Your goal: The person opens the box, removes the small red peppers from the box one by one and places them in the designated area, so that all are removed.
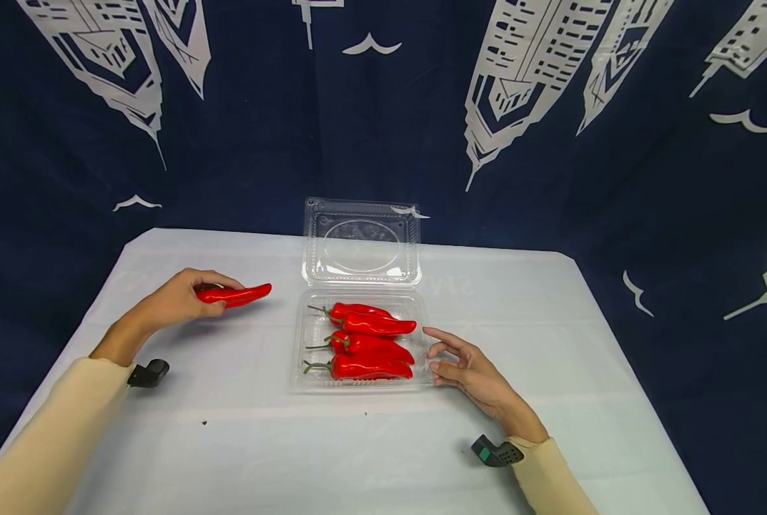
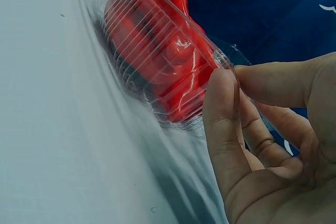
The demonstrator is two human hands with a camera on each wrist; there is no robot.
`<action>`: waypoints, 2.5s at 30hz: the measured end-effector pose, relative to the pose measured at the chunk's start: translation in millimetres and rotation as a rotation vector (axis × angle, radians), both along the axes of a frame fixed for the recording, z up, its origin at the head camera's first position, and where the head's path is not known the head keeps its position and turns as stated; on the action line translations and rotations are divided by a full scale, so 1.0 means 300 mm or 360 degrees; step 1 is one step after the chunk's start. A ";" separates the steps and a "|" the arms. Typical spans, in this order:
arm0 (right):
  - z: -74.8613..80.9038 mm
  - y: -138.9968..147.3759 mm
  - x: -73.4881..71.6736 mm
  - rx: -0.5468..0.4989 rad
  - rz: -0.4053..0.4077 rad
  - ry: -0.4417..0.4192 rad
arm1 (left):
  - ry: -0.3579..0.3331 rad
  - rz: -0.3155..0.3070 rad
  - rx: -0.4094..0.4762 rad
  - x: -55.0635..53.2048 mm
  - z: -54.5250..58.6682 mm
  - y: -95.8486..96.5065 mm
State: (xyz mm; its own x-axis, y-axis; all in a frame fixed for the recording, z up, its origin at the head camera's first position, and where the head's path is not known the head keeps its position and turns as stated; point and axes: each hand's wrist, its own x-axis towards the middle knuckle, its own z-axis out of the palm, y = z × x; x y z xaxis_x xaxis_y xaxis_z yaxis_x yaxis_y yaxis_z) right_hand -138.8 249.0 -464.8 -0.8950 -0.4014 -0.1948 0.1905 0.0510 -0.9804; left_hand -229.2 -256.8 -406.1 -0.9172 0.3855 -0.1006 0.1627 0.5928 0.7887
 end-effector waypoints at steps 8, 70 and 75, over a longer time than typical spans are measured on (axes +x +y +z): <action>-0.004 0.003 0.000 0.0003 0.0004 0.0014 | -0.0044 0.0069 -0.0156 0.004 -0.086 -0.059; 0.011 -0.003 -0.006 0.0051 -0.0011 -0.0006 | 0.0087 0.0115 -0.0203 0.007 -0.130 -0.066; 0.014 -0.005 -0.011 0.0053 -0.0008 -0.0010 | 0.0060 0.0117 -0.0179 0.003 -0.098 -0.052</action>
